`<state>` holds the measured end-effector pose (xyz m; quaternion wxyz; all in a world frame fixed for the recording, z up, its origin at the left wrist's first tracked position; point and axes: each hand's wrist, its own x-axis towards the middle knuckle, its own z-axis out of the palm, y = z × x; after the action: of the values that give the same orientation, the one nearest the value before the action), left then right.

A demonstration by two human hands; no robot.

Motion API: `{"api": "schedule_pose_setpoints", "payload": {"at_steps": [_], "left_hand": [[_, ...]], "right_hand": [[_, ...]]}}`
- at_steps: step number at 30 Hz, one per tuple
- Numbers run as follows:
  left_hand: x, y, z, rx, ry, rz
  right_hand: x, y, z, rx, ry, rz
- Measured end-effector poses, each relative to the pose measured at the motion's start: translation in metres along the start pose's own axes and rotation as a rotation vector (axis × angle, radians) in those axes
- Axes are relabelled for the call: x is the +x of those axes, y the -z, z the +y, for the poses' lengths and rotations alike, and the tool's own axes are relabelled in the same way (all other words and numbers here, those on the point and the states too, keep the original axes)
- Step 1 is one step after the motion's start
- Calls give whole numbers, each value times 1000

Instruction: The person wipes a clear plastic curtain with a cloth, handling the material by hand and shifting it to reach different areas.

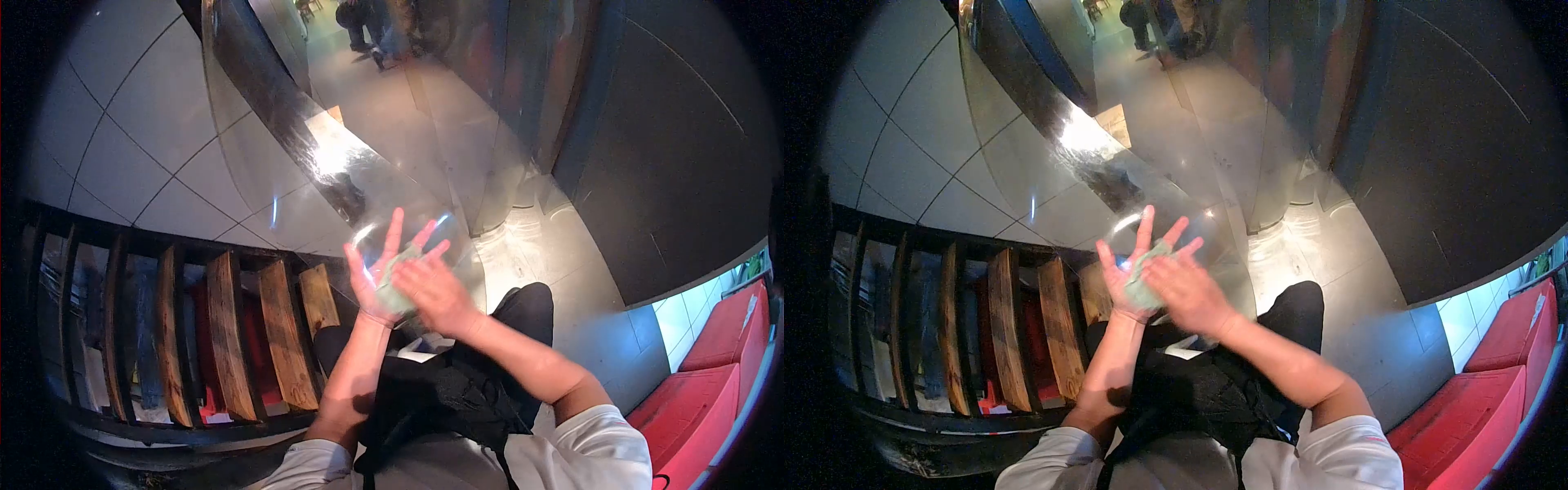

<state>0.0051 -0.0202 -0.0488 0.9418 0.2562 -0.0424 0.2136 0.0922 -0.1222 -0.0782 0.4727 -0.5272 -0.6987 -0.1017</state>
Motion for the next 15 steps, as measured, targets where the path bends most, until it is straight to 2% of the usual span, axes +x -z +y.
{"api": "schedule_pose_setpoints", "payload": {"at_steps": [1, 2, 4, 5, 8, 9, 11, 13, 15], "left_hand": [[-4, 1, 0, 95, -5, 43], [-8, -2, -6, -100, -10, 73], [-3, -22, -13, -480, -25, 103], [-7, -16, -10, -5, 68, 11], [-8, -10, -5, -147, 97, -124], [-8, -20, -4, -87, 82, 2], [-9, -16, 0, -31, 87, 68], [-11, -1, 0, -36, 102, 92], [-17, 25, -8, -167, 106, 3]], "right_hand": [[-1, 10, 14, -107, -23, 0], [1, 18, 25, -218, -49, 0], [27, 35, 39, -135, -239, 107], [44, 45, 43, -90, -324, 161], [92, 92, 42, 226, -310, 313], [106, 109, 35, 94, -294, 206], [127, 139, 18, -176, -268, -7], [145, 150, 6, 103, -320, -47], [161, 151, -6, 330, -332, -57]]}}
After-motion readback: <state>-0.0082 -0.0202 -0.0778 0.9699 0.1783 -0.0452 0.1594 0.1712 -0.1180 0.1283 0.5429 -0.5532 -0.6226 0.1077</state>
